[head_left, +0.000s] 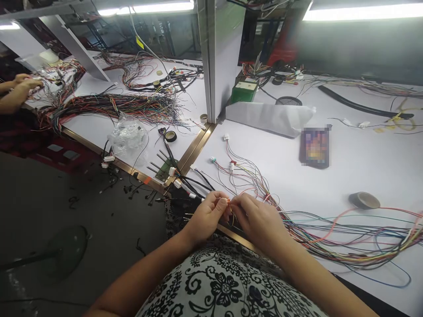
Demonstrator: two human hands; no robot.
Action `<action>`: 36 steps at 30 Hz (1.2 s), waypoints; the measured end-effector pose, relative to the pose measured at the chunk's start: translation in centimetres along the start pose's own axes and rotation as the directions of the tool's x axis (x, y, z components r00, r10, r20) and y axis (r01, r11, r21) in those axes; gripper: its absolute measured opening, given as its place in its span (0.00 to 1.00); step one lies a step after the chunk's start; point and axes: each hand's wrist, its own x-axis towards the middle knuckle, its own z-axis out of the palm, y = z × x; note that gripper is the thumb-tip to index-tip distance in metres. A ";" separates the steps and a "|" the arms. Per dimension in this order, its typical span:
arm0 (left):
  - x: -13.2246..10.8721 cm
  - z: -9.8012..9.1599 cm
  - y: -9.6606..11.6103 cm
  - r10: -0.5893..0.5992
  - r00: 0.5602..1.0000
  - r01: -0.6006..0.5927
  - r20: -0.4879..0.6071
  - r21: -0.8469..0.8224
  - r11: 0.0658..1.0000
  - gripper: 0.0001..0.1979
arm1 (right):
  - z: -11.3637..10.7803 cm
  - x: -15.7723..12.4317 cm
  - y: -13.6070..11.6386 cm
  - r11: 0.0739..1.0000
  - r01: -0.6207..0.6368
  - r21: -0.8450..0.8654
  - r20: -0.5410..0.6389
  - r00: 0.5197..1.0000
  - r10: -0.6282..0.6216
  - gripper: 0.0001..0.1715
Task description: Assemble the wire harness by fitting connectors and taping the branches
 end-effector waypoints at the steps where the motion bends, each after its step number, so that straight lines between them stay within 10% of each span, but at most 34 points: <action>1: 0.3 -0.2 0.5 0.017 1.000 -0.018 0.013 0.033 0.999 0.14 | -0.5 0.2 0.0 0.999 0.026 -0.024 -0.030 0.999 -0.026 0.12; 5: 1.4 -1.0 2.9 0.149 0.989 -0.143 0.000 0.267 0.953 0.13 | -2.1 2.0 -0.3 0.989 0.089 -0.117 -0.104 0.989 -0.102 0.27; 13: 3.2 -1.9 7.4 0.329 0.940 -0.305 0.096 0.671 0.676 0.11 | -0.7 5.4 -1.3 0.973 0.115 -0.199 0.014 0.993 -0.114 0.11; 22: 5.1 -3.8 7.8 0.343 0.939 -0.209 0.018 0.823 0.529 0.14 | 3.4 0.5 5.8 0.974 0.207 -0.096 -0.026 0.977 -0.210 0.18; 29: 4.2 -2.7 8.3 0.358 0.923 -0.296 0.142 0.856 0.423 0.14 | -1.6 2.7 0.8 0.995 0.099 0.029 0.039 0.994 -0.100 0.39; 36: 4.8 -3.9 7.9 0.298 0.944 -0.275 0.144 0.842 0.464 0.13 | 0.2 5.3 2.0 0.884 -0.068 0.462 0.306 0.948 -0.087 0.12</action>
